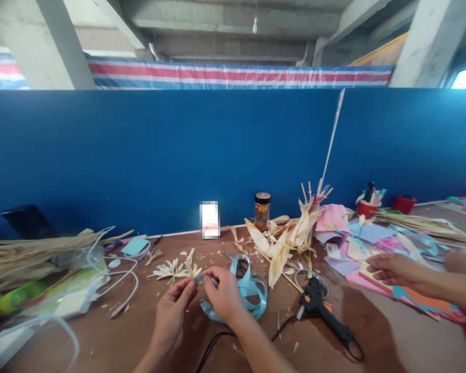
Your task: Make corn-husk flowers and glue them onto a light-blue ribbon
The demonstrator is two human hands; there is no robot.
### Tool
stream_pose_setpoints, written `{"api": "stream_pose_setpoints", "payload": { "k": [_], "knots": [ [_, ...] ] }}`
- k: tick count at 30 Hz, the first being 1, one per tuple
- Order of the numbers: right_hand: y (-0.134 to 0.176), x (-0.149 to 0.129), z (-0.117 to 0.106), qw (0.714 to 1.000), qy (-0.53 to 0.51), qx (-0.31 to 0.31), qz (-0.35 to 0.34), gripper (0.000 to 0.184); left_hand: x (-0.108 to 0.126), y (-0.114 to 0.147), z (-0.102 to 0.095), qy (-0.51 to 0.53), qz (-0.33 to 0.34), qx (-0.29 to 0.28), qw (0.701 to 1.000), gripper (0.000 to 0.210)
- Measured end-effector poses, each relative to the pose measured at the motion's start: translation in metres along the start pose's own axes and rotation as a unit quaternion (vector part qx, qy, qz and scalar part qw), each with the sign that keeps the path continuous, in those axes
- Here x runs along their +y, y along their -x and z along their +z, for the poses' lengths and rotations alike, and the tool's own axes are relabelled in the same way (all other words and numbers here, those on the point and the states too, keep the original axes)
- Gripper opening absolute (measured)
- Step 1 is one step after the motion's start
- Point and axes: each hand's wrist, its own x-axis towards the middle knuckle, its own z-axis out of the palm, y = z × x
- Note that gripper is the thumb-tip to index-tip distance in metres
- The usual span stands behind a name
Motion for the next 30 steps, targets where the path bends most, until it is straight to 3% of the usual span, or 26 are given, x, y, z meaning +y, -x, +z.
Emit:
{"api": "stream_pose_setpoints", "payload": {
  "k": [7, 12, 18, 22, 25, 27, 29, 30],
  "knots": [
    [0.002, 0.004, 0.004, 0.998, 0.059, 0.004, -0.024, 0.018, -0.007, -0.006, -0.005, -0.001, -0.038, 0.016, 0.999, 0.036],
    [0.002, 0.007, 0.006, 0.995, 0.091, 0.023, -0.020, 0.014, -0.009, -0.008, -0.007, -0.026, -0.015, 0.023, 0.999, 0.037],
    [0.000, -0.005, -0.018, 0.994, 0.083, 0.065, -0.033, 0.020, -0.010, -0.009, -0.008, -0.080, 0.004, 0.043, 0.996, 0.041],
    [0.010, -0.026, -0.060, 0.983, 0.151, 0.068, -0.073, 0.017, -0.014, -0.009, -0.008, -0.102, 0.011, 0.042, 0.994, 0.042],
    [0.019, -0.032, -0.114, 0.949, 0.290, 0.067, -0.099, 0.014, -0.016, -0.009, -0.008, -0.097, 0.014, 0.042, 0.994, 0.042],
    [0.020, -0.026, -0.159, 0.901, 0.422, 0.089, -0.050, 0.016, -0.016, -0.009, -0.008, -0.093, 0.010, 0.037, 0.995, 0.042],
    [0.017, -0.015, -0.206, 0.810, 0.569, 0.107, 0.094, 0.022, -0.016, -0.009, -0.008, -0.088, 0.009, 0.029, 0.996, 0.042],
    [0.015, -0.009, -0.228, 0.785, 0.589, 0.123, 0.143, 0.026, -0.016, -0.009, -0.007, -0.088, 0.008, 0.026, 0.996, 0.043]
  ]
}}
